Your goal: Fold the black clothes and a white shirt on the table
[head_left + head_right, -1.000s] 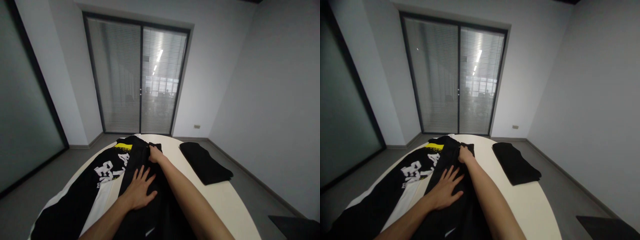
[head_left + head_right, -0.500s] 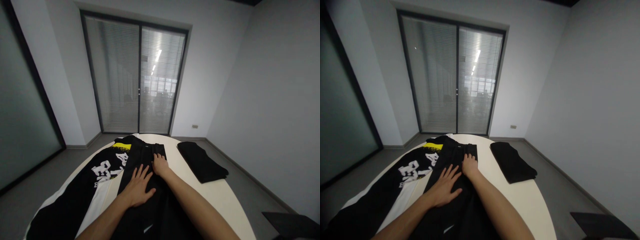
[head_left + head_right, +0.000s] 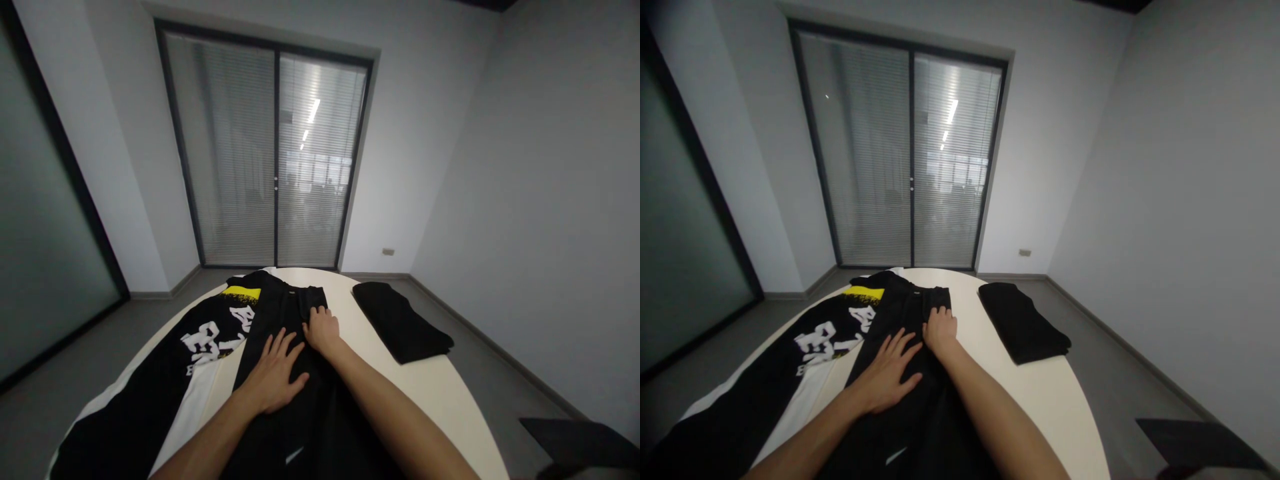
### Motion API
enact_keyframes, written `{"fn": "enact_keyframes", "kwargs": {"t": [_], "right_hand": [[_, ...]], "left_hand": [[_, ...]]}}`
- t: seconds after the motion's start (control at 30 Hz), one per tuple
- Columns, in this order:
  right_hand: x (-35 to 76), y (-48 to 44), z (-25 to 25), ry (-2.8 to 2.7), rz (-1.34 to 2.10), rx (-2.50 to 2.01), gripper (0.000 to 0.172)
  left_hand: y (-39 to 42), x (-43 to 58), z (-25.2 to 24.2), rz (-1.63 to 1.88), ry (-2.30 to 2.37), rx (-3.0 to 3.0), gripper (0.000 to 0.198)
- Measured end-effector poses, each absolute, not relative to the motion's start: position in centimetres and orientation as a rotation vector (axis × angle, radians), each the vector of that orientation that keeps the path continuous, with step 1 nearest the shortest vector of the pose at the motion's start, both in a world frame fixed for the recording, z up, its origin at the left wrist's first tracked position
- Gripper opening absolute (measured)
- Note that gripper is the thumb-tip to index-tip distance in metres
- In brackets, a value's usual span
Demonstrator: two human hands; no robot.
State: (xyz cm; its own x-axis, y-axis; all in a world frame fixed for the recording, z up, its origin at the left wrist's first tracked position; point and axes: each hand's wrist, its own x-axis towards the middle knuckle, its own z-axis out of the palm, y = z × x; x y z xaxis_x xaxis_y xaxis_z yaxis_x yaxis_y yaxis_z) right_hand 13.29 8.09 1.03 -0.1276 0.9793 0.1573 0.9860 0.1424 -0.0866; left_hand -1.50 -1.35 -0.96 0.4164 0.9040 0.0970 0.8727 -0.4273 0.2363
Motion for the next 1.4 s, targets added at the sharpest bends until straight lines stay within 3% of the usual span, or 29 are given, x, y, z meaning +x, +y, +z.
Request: {"fn": "enact_keyframes", "kwargs": {"t": [0.13, 0.67, 0.87, 1.03, 1.4], "right_hand": [[13.4, 7.7, 2.1, -2.268, -0.088, -1.947, 0.024], [22.5, 11.0, 4.1, -1.875, -0.157, -2.334, 0.033], [22.5, 11.5, 2.0, -2.103, 0.017, -2.177, 0.047], [22.3, 12.1, 0.6, -2.134, 0.015, -2.06, 0.025], [23.7, 11.7, 1.0, -2.374, 0.274, -1.616, 0.023]], "left_hand": [[-1.4, -1.5, -0.8, 0.309, 1.582, 2.514, 0.066], [-1.3, -1.8, -1.0, 0.303, 1.556, 2.509, 0.068], [-1.2, -1.6, -1.0, 0.296, 1.556, 2.51, 0.067], [-1.3, -1.5, -0.7, 0.284, 1.563, 2.494, 0.066], [-1.4, -1.7, -0.8, 0.292, 1.554, 2.491, 0.066]]}}
